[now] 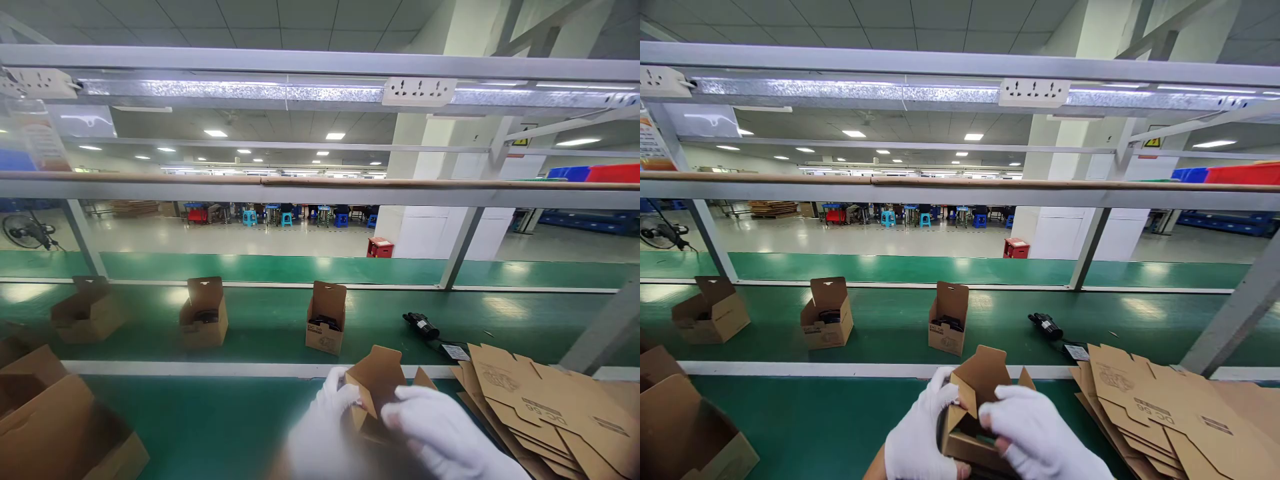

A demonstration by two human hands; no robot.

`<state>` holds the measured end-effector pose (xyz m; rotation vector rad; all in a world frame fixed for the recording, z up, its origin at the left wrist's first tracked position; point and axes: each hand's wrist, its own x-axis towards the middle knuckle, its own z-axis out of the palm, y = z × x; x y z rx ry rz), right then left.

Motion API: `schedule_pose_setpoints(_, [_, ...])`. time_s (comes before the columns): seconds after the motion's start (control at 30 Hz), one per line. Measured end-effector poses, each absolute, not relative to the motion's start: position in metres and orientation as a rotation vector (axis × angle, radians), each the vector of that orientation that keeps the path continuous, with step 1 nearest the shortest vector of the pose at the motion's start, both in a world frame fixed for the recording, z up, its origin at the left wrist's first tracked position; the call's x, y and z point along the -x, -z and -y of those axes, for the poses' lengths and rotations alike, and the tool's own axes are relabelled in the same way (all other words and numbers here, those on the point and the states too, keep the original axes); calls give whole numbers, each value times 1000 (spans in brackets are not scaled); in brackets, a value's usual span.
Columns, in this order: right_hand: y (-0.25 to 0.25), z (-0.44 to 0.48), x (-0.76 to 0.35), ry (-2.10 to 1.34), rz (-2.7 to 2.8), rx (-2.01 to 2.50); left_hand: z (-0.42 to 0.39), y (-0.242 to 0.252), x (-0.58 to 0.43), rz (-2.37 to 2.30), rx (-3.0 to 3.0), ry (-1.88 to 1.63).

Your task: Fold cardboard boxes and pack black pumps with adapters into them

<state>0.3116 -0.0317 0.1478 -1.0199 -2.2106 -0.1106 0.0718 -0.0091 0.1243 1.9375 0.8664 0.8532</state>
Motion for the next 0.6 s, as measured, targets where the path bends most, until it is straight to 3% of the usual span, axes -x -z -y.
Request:
schedule_pose_setpoints(0.1, [-145, 21, -330, -167, 1725, 1210, 12, -127, -72, -849, -1903, -937])
schedule_pose_setpoints(0.2, [-149, 10, -331, -733, 1546, 1383, 14, -128, -74, -787, -1923, -1001])
schedule_pose_setpoints(0.33, [-150, 9, -311, -1486, 1570, 1128, 14, -123, -80, -755, -2024, -1030])
schedule_pose_setpoints(0.6, [-155, -6, -333, -1420, 1928, 1157, 7, -110, -80, -642, -2102, -1153])
